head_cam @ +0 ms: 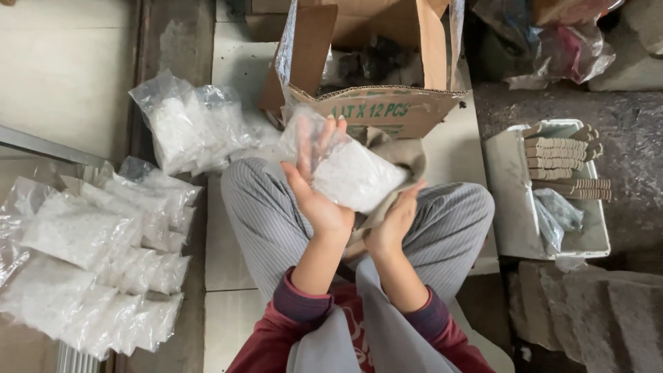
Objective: The person sits on the floor and repeatedly wipes small, dark items with a cloth. They retrieve items from a cardboard box, wipe them, and place them into a white container. The person also handles plastic-wrapped items, wiping them with the cloth before setting them aside.
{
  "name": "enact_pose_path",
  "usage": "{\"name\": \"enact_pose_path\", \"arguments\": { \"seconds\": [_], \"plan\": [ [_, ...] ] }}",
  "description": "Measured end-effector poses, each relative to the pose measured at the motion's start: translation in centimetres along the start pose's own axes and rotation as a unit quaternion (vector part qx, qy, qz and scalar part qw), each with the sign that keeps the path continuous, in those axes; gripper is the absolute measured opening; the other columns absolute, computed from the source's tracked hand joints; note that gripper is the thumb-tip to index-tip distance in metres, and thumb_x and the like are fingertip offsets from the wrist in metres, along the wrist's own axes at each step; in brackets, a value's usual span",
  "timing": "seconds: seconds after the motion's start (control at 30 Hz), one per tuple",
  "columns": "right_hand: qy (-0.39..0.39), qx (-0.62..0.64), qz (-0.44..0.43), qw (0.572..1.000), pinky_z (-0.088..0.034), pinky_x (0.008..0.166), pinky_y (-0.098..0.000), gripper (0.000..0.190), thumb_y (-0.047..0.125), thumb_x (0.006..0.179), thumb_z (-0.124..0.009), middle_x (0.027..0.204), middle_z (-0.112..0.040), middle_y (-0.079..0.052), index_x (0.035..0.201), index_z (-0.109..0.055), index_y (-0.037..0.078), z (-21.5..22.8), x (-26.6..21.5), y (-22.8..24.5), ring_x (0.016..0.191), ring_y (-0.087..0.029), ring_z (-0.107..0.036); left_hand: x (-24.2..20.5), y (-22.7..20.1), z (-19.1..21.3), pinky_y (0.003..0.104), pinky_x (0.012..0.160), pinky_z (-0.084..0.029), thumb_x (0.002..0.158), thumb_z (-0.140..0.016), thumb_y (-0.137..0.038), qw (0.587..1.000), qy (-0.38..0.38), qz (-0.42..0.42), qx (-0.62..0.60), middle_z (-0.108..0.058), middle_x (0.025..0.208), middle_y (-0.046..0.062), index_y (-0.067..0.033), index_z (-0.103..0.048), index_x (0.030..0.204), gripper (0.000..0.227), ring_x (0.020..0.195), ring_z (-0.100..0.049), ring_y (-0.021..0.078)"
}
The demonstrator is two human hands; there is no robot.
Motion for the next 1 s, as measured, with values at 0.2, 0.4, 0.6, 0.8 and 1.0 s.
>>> {"name": "enact_pose_path", "arguments": {
  "seconds": [0.2, 0.4, 0.6, 0.8, 1.0],
  "plan": [
    [-0.151, -0.127, 0.174, 0.965, -0.037, 0.112, -0.0380, 0.059, 0.044, 0.115, -0.031, 0.122, -0.059, -0.030, 0.145, -0.055, -0.001, 1.8, 0.0, 3.3, 0.115, -0.028, -0.054, -3.8, -0.4, 0.4, 0.048, 0.124, -0.030, 0.099, -0.041, -0.061, 0.972, -0.132, 0.141, 0.135, -0.048, 0.155, 0.007, -0.0276, -0.043, 0.155, 0.066, 0.145, -0.043, 0.0295],
    [0.042, -0.129, 0.436, 0.890, -0.039, 0.051, -0.0323, 0.082, 0.057, 0.105, -0.013, 0.065, -0.060, -0.015, 0.084, -0.068, 0.000, 6.9, 2.8, -0.5, 0.056, -0.021, -0.051, -5.1, 1.1, 3.2, 0.061, 0.113, -0.024, 0.099, -0.061, -0.049, 0.969, 0.027, 0.184, 0.166, -0.012, 0.166, 0.023, -0.0322, 0.005, 0.165, 0.094, 0.147, -0.027, 0.0437],
    [-0.034, -0.063, 0.344, 0.936, -0.008, 0.130, -0.0390, 0.049, 0.028, 0.122, -0.022, 0.168, -0.021, -0.022, 0.165, -0.019, 0.006, 11.0, 1.9, -0.1, 0.155, -0.022, -0.018, -3.8, 0.8, 2.6, 0.066, 0.111, -0.036, 0.099, -0.048, -0.061, 0.949, 0.109, 0.258, -0.143, -0.022, 0.167, 0.023, -0.0250, -0.029, 0.163, 0.075, 0.146, -0.034, 0.0487],
    [0.385, -0.367, 0.473, 0.702, -0.021, 0.121, -0.0578, 0.082, 0.070, 0.100, -0.016, 0.168, -0.023, -0.025, 0.162, -0.031, 0.019, -1.2, -5.0, 3.5, 0.149, -0.043, -0.031, -5.3, 1.3, 3.1, 0.049, 0.111, -0.045, 0.102, -0.047, -0.054, 0.975, -0.062, 0.212, 0.013, -0.060, 0.143, 0.012, -0.0193, -0.058, 0.143, 0.055, 0.126, -0.060, 0.0284],
    [0.459, -0.364, 0.454, 0.671, -0.007, 0.128, -0.0527, 0.067, 0.050, 0.106, -0.036, 0.169, -0.029, -0.011, 0.161, -0.037, 0.012, -5.7, -4.4, 6.7, 0.158, -0.035, -0.018, -6.8, 1.7, 4.6, 0.046, 0.107, -0.051, 0.105, -0.044, -0.049, 0.980, -0.057, 0.157, 0.105, -0.064, 0.136, 0.015, -0.0108, -0.060, 0.139, 0.053, 0.121, -0.064, 0.0275]
  ]
}}
Point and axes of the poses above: each hand's wrist, its own x-axis towards the middle knuckle, its own z-axis out of the back of the hand, y = z × x, the point moved 6 cm from there along x, towards the middle knuckle
